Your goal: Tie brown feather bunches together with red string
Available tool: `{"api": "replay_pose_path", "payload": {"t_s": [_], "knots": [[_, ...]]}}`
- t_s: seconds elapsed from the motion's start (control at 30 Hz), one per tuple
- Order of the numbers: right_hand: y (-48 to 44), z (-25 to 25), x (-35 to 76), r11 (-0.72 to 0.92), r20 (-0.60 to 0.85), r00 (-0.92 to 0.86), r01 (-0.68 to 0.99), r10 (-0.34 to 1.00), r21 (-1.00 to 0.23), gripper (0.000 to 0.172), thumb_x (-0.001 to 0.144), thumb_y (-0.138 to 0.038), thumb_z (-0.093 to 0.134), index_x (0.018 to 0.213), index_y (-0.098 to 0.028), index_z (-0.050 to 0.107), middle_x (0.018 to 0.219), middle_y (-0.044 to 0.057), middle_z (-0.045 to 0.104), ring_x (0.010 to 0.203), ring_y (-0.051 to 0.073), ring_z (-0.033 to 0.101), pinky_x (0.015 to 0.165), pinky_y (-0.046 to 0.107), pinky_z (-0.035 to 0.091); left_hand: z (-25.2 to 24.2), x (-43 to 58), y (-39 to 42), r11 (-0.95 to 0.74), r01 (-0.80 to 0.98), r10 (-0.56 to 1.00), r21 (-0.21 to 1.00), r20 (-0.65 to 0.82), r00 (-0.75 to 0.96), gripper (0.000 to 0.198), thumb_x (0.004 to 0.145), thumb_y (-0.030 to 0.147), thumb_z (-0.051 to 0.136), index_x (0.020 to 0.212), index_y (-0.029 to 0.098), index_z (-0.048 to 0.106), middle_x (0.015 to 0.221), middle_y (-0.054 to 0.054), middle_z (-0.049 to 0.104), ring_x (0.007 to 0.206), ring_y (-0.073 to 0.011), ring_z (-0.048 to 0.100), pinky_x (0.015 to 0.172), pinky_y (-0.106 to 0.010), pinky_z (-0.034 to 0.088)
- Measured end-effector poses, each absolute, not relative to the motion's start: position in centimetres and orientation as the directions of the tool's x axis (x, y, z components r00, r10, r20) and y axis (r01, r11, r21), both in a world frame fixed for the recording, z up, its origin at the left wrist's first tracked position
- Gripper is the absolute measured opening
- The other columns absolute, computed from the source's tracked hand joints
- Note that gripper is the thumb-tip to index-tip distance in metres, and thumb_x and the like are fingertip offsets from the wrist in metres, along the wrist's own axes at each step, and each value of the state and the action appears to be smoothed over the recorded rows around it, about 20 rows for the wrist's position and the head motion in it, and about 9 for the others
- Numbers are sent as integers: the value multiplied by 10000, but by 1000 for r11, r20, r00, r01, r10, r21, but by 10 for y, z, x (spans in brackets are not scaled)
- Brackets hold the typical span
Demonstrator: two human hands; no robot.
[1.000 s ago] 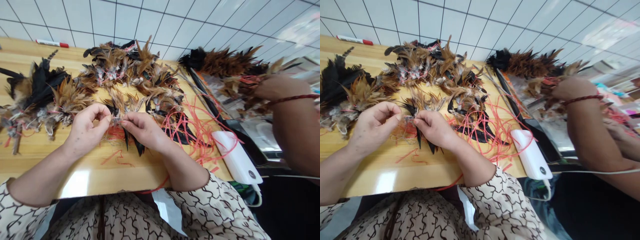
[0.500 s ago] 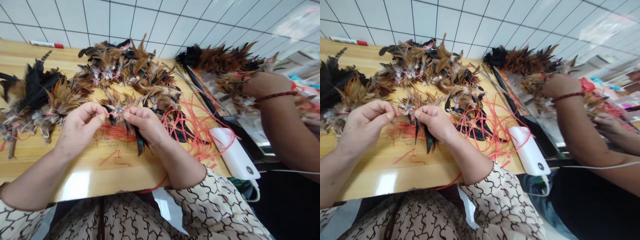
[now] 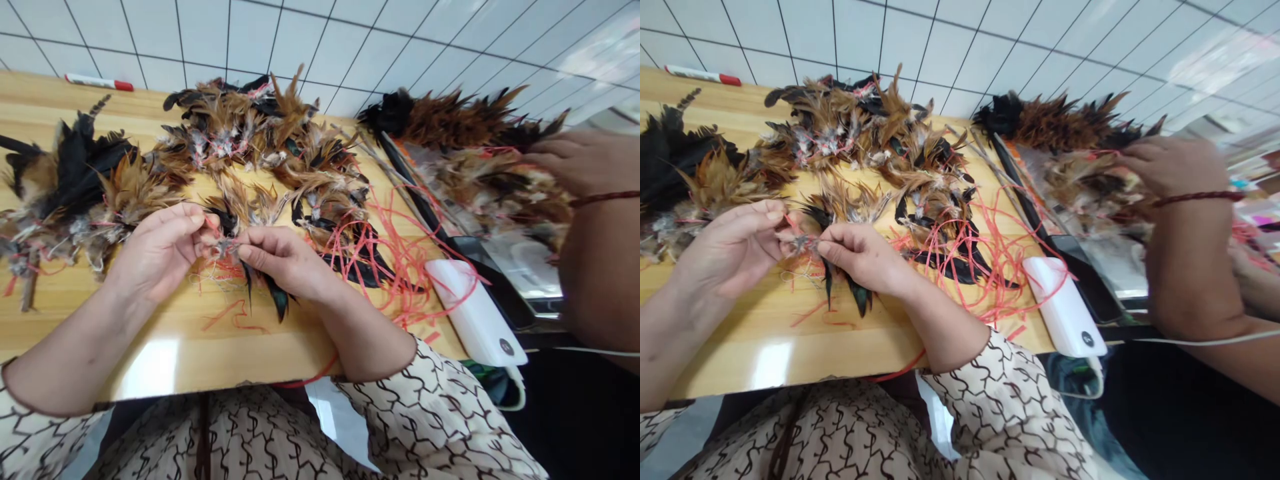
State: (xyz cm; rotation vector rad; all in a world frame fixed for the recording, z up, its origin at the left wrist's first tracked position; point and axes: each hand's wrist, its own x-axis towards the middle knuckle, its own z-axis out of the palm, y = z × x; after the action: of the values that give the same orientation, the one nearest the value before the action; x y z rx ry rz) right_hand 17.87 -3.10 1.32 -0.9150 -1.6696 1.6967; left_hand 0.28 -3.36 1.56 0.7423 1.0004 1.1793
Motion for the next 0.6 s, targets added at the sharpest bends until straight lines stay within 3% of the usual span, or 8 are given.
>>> {"api": "replay_pose_path", "payload": {"t_s": [0.13, 0.23, 0.43, 0.6], "knots": [[-29, 15, 182, 38, -53, -556, 150, 829, -988, 256, 896, -337, 530, 691, -191, 486, 536, -64, 452, 480, 67, 375, 465, 211, 287, 20, 3, -35, 254, -463, 967, 849, -239, 92, 161, 729, 66, 569, 605, 167, 589, 650, -1, 655, 477, -49, 481, 477, -203, 434], [-27, 15, 182, 85, -30, -536, 188, 844, -978, 244, 904, -237, 487, 667, -186, 463, 553, -62, 425, 509, 67, 359, 492, 213, 284, 25, 5, -40, 222, -475, 975, 851, -184, 127, 126, 727, 76, 572, 626, 150, 582, 681, -21, 678, 501, -64, 539, 478, -194, 434], [-24, 15, 184, 80, -7, -529, 141, 849, -987, 236, 906, -231, 479, 676, -181, 457, 565, -73, 378, 519, 63, 324, 511, 223, 269, 29, 6, -45, 200, -381, 974, 903, -142, 176, 87, 683, 112, 594, 623, 161, 555, 581, 13, 590, 489, -77, 513, 474, -193, 401], [-24, 16, 188, 143, 33, -584, 143, 811, -979, 209, 891, -255, 502, 699, -174, 484, 590, -66, 390, 529, 66, 326, 528, 230, 282, 28, 7, -42, 134, -226, 989, 965, -145, -31, 101, 628, 86, 573, 587, 175, 547, 508, 35, 542, 460, -71, 468, 467, -193, 361]]}}
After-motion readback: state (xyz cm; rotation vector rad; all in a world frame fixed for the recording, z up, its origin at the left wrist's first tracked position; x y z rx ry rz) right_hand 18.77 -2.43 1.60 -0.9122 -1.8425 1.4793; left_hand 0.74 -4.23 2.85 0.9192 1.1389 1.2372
